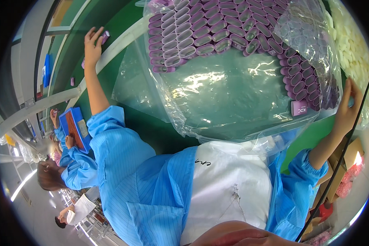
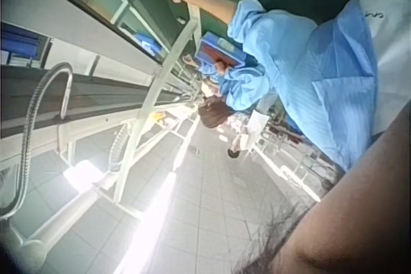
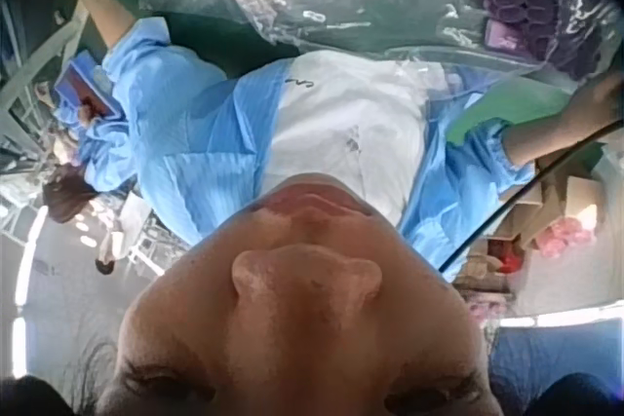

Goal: The person repeatedly picks up small purple plastic cases and white cylindrical inserts from a green table. They insert the white cylinders into the purple cases and place the assembled units into a clear plastic bag. The process is continuous and repetitive throughout the clip.

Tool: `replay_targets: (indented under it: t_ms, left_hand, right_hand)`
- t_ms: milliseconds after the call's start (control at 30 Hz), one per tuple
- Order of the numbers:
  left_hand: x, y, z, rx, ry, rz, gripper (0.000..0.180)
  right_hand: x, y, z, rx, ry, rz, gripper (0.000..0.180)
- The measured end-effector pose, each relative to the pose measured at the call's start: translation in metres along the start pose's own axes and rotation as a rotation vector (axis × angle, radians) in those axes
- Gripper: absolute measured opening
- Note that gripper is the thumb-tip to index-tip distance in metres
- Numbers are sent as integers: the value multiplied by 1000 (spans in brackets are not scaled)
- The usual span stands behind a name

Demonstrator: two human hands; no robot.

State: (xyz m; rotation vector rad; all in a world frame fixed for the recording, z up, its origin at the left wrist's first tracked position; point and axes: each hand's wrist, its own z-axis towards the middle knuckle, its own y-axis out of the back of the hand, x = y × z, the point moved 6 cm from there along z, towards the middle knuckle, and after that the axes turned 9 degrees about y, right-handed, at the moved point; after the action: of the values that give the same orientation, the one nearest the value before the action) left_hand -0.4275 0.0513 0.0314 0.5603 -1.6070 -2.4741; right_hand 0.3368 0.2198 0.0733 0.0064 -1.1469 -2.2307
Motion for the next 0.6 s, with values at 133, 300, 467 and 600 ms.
replay_targets:
  t_ms: [133,300,467,600]
  left_hand:
    - [-163,26,-30,-71,11,-284,19]
    - [-322,41,-99,142,-359,-103,24]
    - [-326,28,-117,106,-373,1,22]
    - [-329,21,-124,115,-405,-15,24]
  right_hand:
    - [-102,-14,17,115,-95,-201,29]
    - [-99,-64,42,337,110,-410,35]
    - [-90,-71,58,496,54,-330,34]
    - [-100,-69,50,453,22,-368,32]
